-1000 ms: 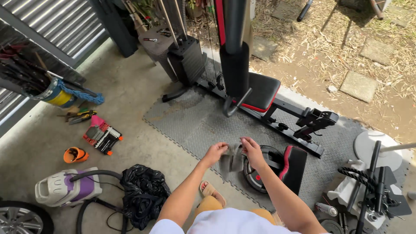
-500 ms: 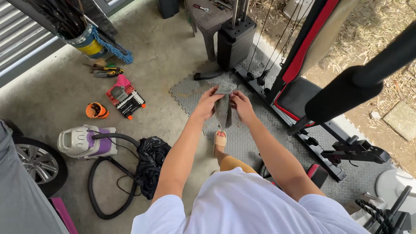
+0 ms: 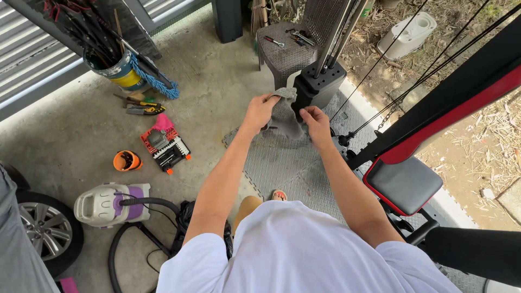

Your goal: Using a ratchet wrench to tighten bolts on a cable gym machine and then wiping down the chrome bars with a cloth.

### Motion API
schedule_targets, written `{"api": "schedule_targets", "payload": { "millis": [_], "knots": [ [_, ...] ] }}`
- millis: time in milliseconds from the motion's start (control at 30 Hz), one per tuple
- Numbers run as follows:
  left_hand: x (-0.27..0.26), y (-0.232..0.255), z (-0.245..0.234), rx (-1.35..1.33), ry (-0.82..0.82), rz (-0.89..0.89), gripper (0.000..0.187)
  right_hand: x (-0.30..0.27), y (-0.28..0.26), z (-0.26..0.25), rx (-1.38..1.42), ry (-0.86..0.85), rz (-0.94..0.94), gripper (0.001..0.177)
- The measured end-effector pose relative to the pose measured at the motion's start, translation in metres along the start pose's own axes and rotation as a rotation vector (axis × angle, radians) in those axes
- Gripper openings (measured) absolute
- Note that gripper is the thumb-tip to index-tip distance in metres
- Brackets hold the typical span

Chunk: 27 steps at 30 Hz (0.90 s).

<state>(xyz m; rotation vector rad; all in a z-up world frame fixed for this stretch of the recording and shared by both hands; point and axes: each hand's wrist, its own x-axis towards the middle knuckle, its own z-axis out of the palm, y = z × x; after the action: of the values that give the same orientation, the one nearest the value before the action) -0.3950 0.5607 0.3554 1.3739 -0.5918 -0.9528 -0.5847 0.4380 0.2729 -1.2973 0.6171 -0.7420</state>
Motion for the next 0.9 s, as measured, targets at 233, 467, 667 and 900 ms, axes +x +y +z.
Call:
{"api": "schedule_targets", "payload": {
  "millis": [233, 467, 667, 900],
  "knots": [
    [0.009, -0.002, 0.068, 1.131, -0.316, 0.431, 0.061, 0.063, 0.046, 0.071, 1.201, 0.065, -0.388, 0.065],
    [0.083, 0.039, -0.021, 0.717, -0.328, 0.672, 0.045, 0.129, -0.045, 0.060, 0.878, 0.057, -0.004, 0.048],
    [0.232, -0.013, -0.079, 0.231, -0.226, 0.351, 0.051, 0.142, 0.032, 0.031, 0.716, 0.346, 0.118, 0.042],
    [0.318, 0.008, -0.049, -0.428, -0.707, -0.262, 0.044, 0.167, 0.070, 0.027, 0.515, 0.775, 0.273, 0.037]
  ]
}}
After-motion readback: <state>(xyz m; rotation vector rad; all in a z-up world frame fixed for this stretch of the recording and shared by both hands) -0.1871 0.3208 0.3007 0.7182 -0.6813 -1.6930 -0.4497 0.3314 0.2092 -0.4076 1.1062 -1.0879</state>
